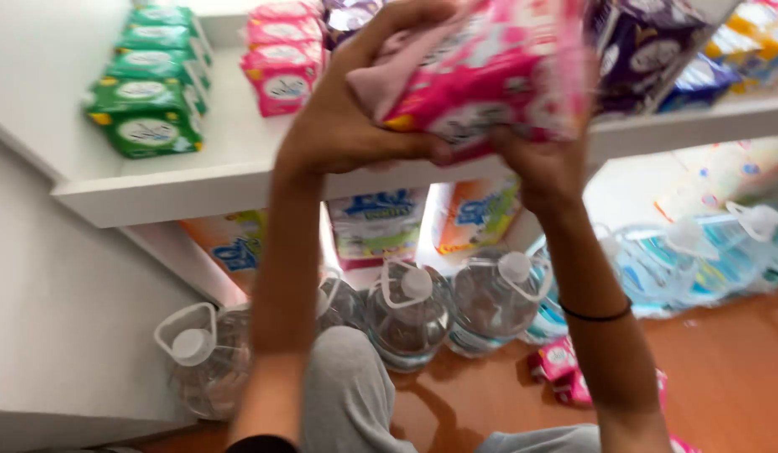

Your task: The person sits on the floor and wipes the packaging of sanitary pads with a pink cloth. They pick up packages from the shelf, wipe them, and place them back. The person also wipes the shelf surface itself.

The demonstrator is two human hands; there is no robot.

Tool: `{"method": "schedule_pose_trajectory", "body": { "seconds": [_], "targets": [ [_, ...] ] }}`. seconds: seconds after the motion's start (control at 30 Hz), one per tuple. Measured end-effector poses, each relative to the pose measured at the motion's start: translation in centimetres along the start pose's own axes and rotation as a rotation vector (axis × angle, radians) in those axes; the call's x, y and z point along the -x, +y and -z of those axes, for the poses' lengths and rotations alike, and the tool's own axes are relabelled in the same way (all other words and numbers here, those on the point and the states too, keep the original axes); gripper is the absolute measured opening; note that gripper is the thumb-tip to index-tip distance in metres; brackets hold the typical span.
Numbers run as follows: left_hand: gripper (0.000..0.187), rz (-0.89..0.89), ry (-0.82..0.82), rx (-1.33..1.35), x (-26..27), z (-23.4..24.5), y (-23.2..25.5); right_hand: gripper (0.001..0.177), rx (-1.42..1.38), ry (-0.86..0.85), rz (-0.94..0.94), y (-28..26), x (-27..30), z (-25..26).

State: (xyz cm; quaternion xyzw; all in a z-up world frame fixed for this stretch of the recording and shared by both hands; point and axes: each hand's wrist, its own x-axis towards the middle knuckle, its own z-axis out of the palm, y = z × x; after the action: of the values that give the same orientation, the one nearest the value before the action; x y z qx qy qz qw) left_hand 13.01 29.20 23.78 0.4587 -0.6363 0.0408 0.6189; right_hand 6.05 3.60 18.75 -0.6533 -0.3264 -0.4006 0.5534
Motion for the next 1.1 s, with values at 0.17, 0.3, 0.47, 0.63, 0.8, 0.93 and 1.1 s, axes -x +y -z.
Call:
{"method": "schedule_pose_trajectory", "body": {
  "seconds": [0.17, 0.3, 0.47, 0.63, 0.8, 0.93, 1.1],
  "targets": [
    [0.071, 0.282, -0.040, -0.700, 1.0, 10.6, 3.6, 0.099, 0.276, -0.314, 0.057, 6.3, -6.1, -8.6],
    [0.070, 0.604, 0.057, -0.644, 4.9, 17.2, -1.1, 0.056, 0.433, -0.430, -0.139, 9.6, -7.7, -14.3],
    [0.073, 1.161, 0.189, -0.893, 8.2, 17.3, -1.8, 0.064, 0.410, -0.639, -0.635, 12.1, -7.3, -17.9],
    [0.086, 0.985, 0.146, -1.237, 9.7, 17.8, -5.4, 0.054, 0.533, -0.683, -0.536, 14.2, -8.7, -19.0],
    [0.088, 0.943, 0.303, -1.059, 10.3, 17.6, -5.3, 0.060, 0.667, -0.779, -0.611, 14.9, -9.4, -19.3],
    [0.081, 0.902, 0.312, -0.934, 11.1, 17.3, -4.4, 0.096, 0.670, -0.735, -0.591, 15.7, -8.5, -19.6],
    [0.065, 0.827, 0.365, -0.976, 11.7, 16.9, -5.4, 0.109, 0.566, -0.690, -0.649, 16.7, -8.4, -19.3]
  ]
}}
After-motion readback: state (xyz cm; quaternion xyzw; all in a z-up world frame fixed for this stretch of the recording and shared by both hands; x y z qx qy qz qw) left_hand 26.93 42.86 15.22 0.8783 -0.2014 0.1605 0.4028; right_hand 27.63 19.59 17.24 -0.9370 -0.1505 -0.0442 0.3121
